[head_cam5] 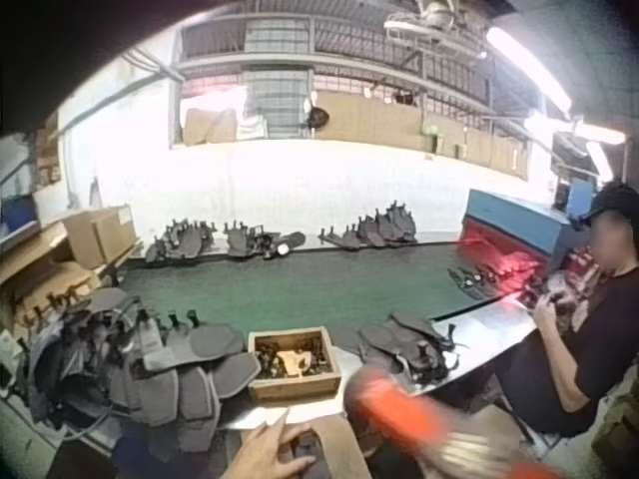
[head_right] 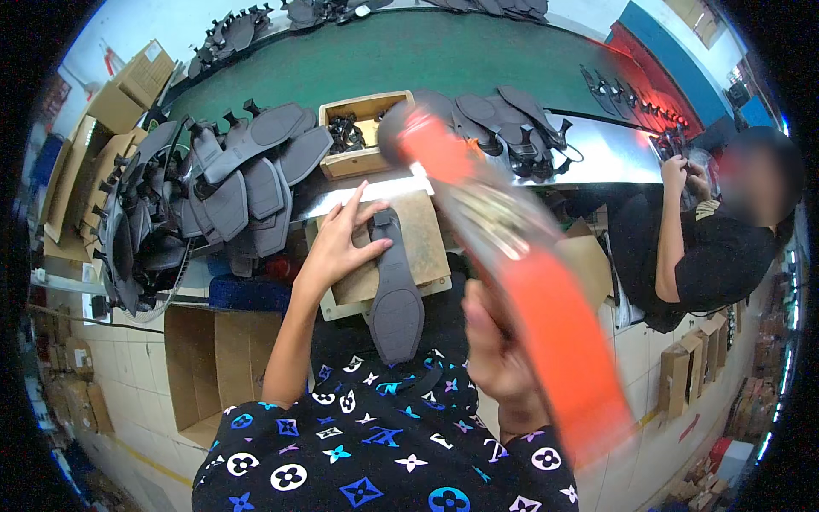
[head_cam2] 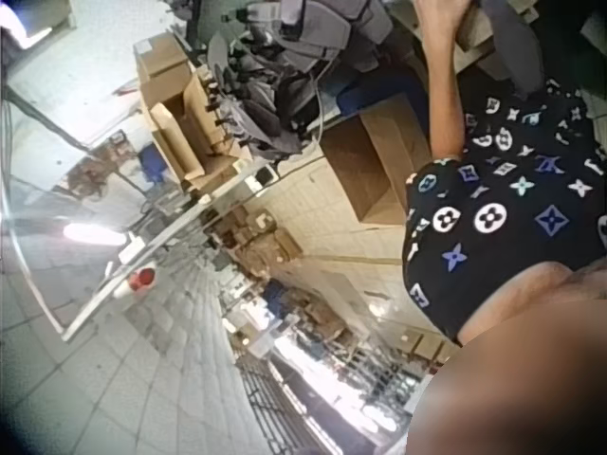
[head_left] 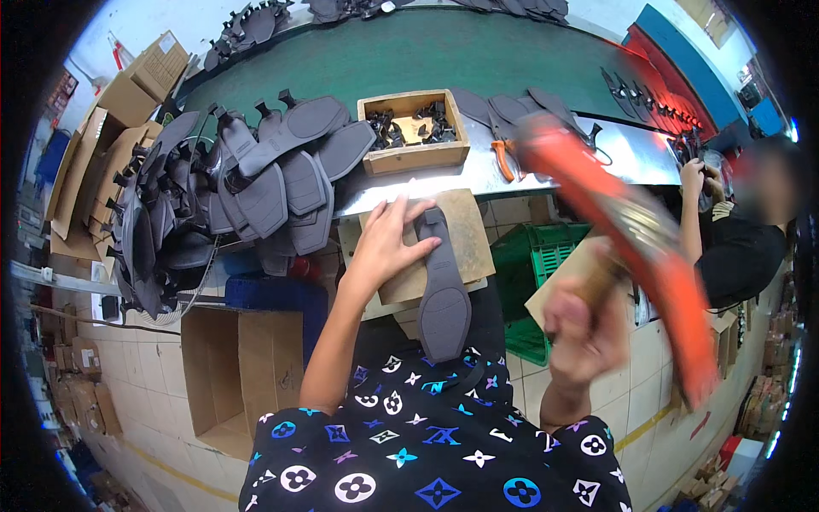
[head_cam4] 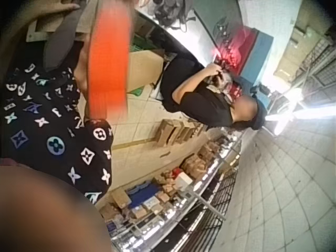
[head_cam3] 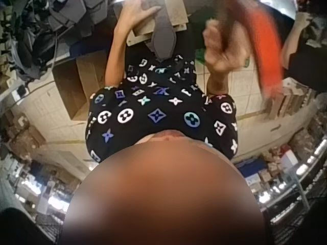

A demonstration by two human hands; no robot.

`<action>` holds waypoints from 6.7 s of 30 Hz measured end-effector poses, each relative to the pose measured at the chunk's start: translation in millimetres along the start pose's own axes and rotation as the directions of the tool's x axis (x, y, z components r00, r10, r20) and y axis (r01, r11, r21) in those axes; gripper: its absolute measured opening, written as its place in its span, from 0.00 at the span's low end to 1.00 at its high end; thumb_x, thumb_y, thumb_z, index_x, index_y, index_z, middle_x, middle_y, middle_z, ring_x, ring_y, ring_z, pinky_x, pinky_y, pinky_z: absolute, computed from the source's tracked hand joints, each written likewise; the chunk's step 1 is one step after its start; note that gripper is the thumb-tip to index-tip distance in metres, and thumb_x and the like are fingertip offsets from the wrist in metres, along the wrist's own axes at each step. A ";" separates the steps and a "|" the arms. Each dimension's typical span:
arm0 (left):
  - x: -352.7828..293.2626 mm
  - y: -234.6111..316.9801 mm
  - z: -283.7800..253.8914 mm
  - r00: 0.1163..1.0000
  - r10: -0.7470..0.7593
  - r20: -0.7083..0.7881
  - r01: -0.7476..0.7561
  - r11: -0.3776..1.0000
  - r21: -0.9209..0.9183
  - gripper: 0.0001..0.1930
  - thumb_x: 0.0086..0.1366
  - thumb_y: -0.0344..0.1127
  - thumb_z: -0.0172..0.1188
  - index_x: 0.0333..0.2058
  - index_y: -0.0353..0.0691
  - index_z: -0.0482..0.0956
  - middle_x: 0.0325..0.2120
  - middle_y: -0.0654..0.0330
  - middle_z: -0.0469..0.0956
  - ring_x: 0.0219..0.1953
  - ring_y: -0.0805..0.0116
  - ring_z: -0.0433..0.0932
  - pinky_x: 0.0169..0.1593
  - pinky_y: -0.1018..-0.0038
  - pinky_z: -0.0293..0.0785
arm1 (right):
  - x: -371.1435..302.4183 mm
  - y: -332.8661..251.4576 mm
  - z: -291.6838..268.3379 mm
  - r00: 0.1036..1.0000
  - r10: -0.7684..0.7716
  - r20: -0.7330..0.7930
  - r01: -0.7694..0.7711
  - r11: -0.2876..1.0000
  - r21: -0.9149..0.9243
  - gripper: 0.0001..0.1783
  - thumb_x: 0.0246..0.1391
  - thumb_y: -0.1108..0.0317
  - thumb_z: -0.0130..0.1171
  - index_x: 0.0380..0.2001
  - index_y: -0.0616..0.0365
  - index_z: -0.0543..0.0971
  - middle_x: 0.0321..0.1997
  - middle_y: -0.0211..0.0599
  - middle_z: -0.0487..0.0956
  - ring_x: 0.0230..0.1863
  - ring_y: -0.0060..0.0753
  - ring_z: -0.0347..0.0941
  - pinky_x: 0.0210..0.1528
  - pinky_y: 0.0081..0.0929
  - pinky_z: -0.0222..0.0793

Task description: Hammering and assembling shoe insoles and components on a workbench.

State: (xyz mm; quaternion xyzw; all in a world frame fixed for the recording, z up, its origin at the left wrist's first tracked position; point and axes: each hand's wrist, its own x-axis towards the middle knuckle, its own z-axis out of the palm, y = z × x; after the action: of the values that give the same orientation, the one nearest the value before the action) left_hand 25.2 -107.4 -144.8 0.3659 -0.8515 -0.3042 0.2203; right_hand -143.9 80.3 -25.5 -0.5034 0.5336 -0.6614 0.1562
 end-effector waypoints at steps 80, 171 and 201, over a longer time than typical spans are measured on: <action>-33.6 94.1 -225.8 0.636 -0.540 -0.551 0.250 0.820 -0.515 0.09 0.75 0.35 0.49 0.43 0.35 0.74 0.43 0.57 0.80 0.46 0.70 0.75 0.55 0.72 0.68 | 100.7 33.8 161.5 0.543 0.464 0.700 -0.672 0.740 0.031 0.41 0.69 0.38 0.34 0.67 0.66 0.60 0.68 0.48 0.67 0.63 0.39 0.70 0.62 0.31 0.61; -569.3 -61.5 -111.7 0.144 -0.867 -0.478 0.734 0.418 -0.536 0.22 0.65 0.48 0.60 0.46 0.32 0.76 0.41 0.41 0.78 0.45 0.46 0.77 0.50 0.57 0.73 | -212.3 -54.4 371.8 -0.227 0.507 0.832 -0.722 0.486 -0.493 0.17 0.68 0.66 0.52 0.52 0.66 0.77 0.44 0.34 0.82 0.43 0.26 0.78 0.49 0.27 0.74; -620.1 -160.8 -49.1 -0.582 -0.672 -0.458 0.460 0.192 -0.867 0.12 0.72 0.33 0.45 0.43 0.33 0.74 0.37 0.40 0.75 0.41 0.39 0.75 0.45 0.55 0.71 | -631.2 187.0 586.0 -0.208 0.682 0.701 0.701 0.604 -0.380 0.40 0.60 0.59 0.51 0.68 0.73 0.53 0.68 0.58 0.62 0.67 0.53 0.64 0.63 0.51 0.65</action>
State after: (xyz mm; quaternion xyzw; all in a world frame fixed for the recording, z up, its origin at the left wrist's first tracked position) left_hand 527.1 256.6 -313.4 0.8733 0.0119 -0.1177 0.4727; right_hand 562.6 157.0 -546.8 -0.8130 0.4051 0.3328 0.2532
